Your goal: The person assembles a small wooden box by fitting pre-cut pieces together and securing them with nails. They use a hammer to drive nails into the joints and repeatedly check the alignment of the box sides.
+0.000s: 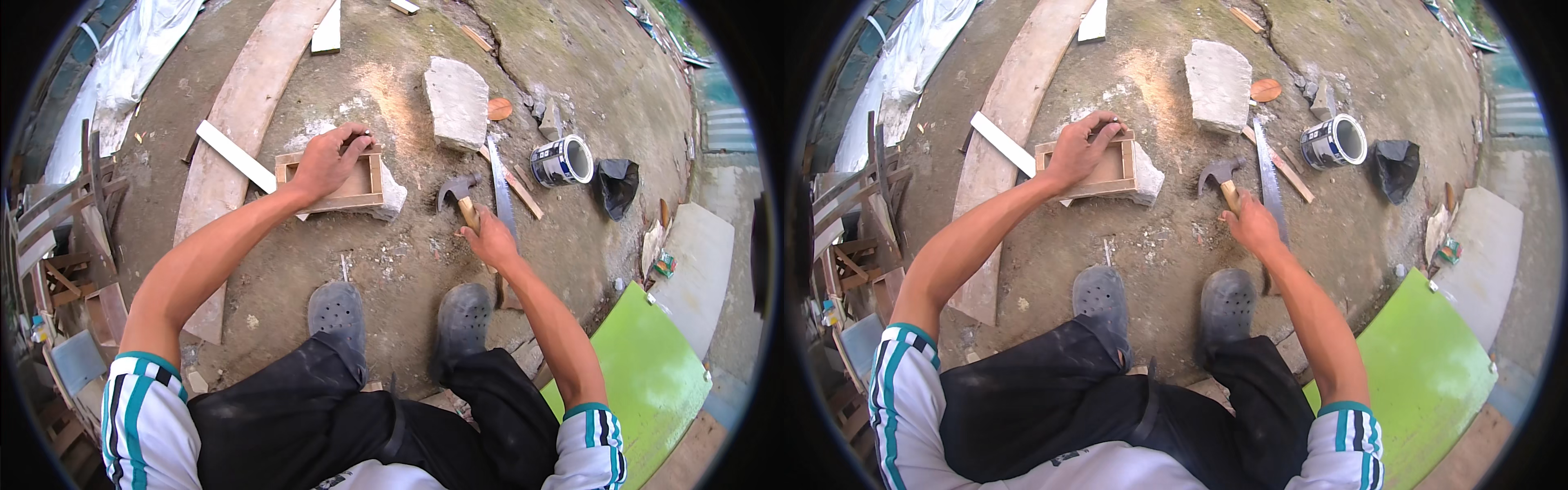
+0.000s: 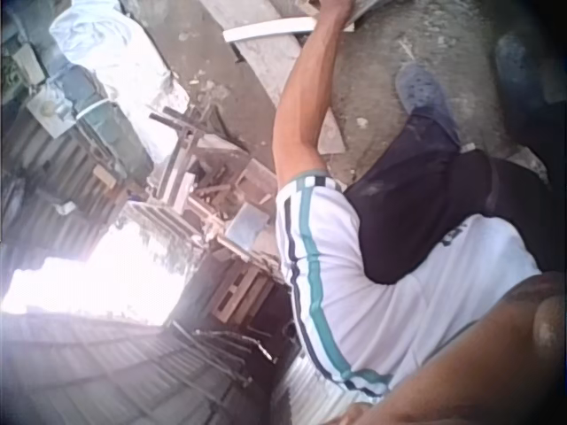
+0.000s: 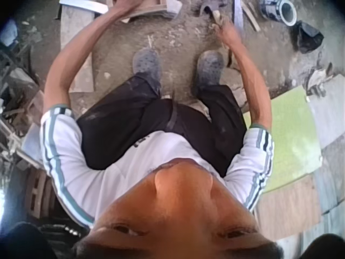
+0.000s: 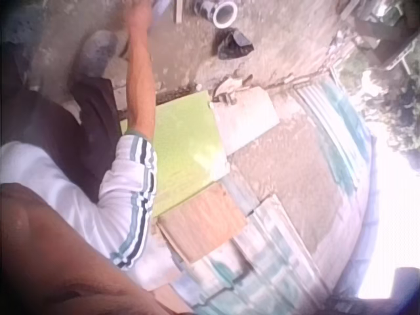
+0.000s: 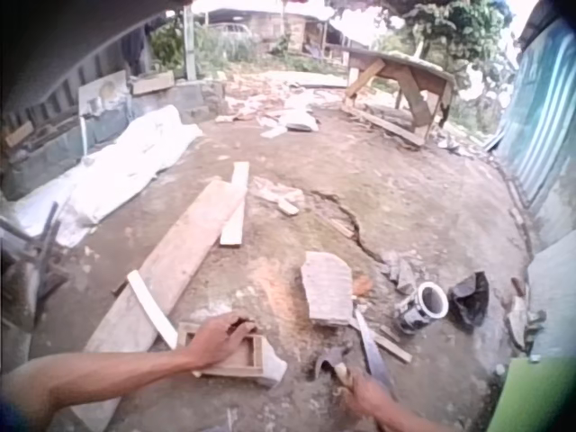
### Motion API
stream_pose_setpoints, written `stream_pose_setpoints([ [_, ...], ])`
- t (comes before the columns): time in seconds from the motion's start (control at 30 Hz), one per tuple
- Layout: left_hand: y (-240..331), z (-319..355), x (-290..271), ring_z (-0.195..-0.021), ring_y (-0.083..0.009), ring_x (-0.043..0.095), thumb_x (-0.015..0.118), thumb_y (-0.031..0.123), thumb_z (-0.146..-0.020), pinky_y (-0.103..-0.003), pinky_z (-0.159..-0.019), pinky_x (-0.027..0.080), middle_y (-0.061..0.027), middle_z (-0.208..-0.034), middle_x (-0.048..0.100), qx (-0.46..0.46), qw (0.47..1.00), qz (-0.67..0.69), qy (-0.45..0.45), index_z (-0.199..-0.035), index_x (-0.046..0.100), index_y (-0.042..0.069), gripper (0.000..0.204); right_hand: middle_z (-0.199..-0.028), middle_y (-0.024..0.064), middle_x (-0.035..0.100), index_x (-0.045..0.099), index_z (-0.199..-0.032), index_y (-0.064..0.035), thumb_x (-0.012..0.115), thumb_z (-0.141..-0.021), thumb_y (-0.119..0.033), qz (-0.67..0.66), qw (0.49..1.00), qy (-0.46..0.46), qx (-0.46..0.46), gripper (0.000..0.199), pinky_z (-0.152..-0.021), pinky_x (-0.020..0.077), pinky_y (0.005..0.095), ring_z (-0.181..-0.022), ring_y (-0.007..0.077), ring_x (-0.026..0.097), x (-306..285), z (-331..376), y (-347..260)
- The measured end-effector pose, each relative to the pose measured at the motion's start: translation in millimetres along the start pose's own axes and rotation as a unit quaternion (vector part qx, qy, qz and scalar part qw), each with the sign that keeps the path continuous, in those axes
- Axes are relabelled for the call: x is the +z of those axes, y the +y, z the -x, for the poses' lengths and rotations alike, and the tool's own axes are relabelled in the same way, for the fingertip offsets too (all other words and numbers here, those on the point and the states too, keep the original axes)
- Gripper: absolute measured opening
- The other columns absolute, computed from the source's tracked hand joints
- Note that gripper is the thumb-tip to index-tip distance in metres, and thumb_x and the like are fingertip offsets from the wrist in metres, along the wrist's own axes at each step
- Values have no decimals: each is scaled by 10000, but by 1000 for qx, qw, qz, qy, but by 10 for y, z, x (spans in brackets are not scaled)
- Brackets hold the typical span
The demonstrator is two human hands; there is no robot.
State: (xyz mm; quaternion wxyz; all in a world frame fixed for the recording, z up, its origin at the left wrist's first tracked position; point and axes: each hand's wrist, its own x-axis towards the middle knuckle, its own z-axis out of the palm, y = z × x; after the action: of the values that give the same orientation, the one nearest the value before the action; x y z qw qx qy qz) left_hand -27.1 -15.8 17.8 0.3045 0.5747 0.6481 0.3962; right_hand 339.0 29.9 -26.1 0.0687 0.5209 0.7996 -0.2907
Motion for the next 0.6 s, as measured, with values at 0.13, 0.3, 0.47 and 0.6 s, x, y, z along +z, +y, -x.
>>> stream_pose_setpoints([
  [0.13, 49, 9, -15, -975, -143, 698, 594, 153, -1040, -294, -875, 529, -78, -1032, 757, -28, 999, -4, -18, -1155, 656, 8, 195, -1239, 281, 628, 437, -1415, -30, 669, -932, -229, 0, 1000, -6, 7, 572, -937, 502, 534, -1128, 465, 615, 108, -113, 55],
  [0.3, 49, 17, -28, -986, -166, 714, 600, 148, -1033, -302, -875, 539, -88, -1045, 760, -6, 1000, -6, -14, -1155, 657, 10, 192, -1298, 301, 585, 421, -1421, 8, 674, -922, -205, 21, 1000, -6, -6, 600, -972, 496, 527, -1159, 477, 595, 209, -201, 162],
  [0.47, 13, 18, -13, -903, -248, 724, 633, 177, -1005, -339, -789, 550, -115, -1000, 753, 43, 999, -12, 17, -1130, 684, 41, 192, -1290, 314, 575, 385, -1437, 37, 686, -912, -206, 30, 999, -17, -14, 652, -974, 499, 524, -1153, 492, 593, 267, -270, 158],
  [0.6, -13, 11, 11, -822, -283, 719, 643, 208, -997, -362, -720, 543, -128, -951, 749, 73, 996, -22, 48, -1121, 697, 59, 201, -1263, 319, 587, 358, -1456, 25, 677, -890, -178, 27, 1000, -15, -4, 681, -970, 500, 532, -1135, 494, 602, 282, -315, 128],
])
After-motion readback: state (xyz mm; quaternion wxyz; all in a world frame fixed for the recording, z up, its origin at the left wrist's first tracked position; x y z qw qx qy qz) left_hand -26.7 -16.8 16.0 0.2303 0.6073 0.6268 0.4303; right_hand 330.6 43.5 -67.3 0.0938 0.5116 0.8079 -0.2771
